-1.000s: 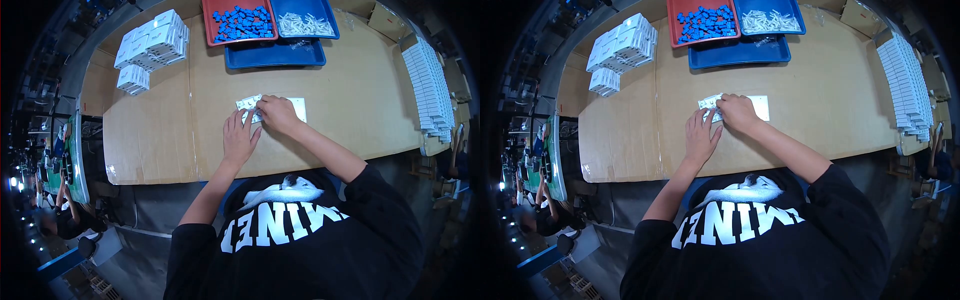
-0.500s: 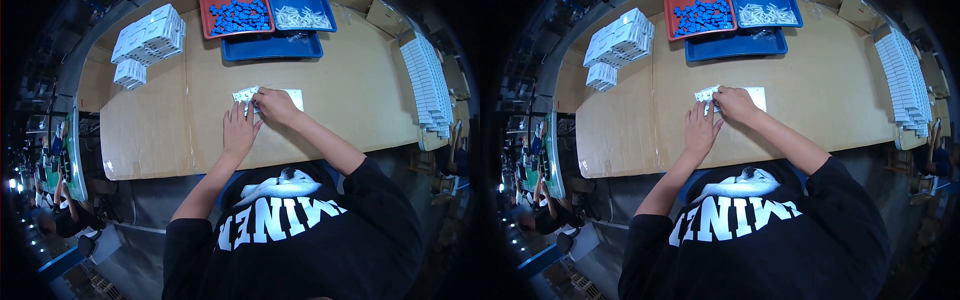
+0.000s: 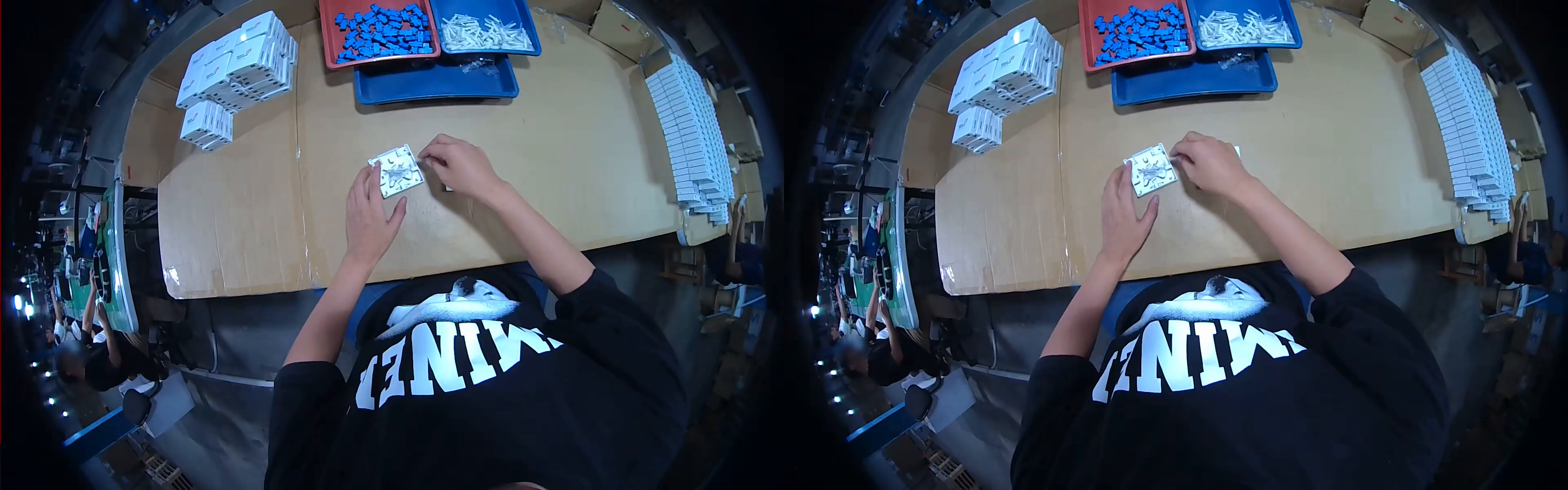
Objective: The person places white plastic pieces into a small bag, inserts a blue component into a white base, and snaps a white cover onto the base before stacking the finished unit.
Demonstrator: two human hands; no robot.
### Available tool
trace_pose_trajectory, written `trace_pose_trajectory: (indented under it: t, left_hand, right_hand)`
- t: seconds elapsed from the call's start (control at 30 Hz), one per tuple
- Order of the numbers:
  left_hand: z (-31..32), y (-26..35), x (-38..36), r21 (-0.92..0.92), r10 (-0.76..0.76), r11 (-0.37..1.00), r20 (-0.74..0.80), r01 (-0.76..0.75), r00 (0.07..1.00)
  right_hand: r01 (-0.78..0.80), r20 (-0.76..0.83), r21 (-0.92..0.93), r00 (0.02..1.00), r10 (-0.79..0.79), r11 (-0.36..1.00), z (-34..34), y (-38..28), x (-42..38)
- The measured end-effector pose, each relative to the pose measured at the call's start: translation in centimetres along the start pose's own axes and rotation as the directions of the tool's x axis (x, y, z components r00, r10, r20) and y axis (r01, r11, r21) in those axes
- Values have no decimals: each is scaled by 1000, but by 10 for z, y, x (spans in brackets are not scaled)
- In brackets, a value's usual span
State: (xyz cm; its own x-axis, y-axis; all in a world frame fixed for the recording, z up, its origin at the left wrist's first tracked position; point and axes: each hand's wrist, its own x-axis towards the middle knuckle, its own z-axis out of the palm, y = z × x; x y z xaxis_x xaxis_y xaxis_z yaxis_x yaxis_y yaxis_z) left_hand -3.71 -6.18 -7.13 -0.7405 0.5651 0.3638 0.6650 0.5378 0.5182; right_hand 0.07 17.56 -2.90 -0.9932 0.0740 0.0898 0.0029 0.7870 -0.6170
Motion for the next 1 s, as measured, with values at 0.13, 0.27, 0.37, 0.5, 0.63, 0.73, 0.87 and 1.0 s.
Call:
trace_pose_trajectory:
  t: [0.13,0.27,0.37,0.5,0.63,0.73,0.87,1.0]
  left_hand:
    - [-12,-14,17,24,40,999,24,-41,999]
    - [-10,-31,25,30,94,995,49,-95,994]
    - [-8,-31,22,-37,119,993,99,-115,988]
    - [-14,-24,23,-45,100,994,32,-98,994]
    - [-14,-25,23,-33,48,998,37,-47,998]
    - [-13,-28,24,-26,59,998,75,-57,995]
    - [-11,-29,24,-9,70,998,61,-70,996]
    - [-14,-28,28,-11,82,997,57,-81,995]
  right_hand:
    - [-128,28,69,992,127,989,-15,18,17]
    - [-139,36,501,989,140,854,-15,46,60]
    - [-105,-1,623,991,135,775,-34,54,110]
    - [25,-166,402,985,46,915,-51,63,188]
    - [87,-274,37,959,-74,995,-64,43,255]
    - [132,-332,-125,928,-167,983,-52,31,299]
    - [118,-310,-356,921,-236,927,-33,15,339]
    - [106,-338,-407,906,-257,907,-7,11,366]
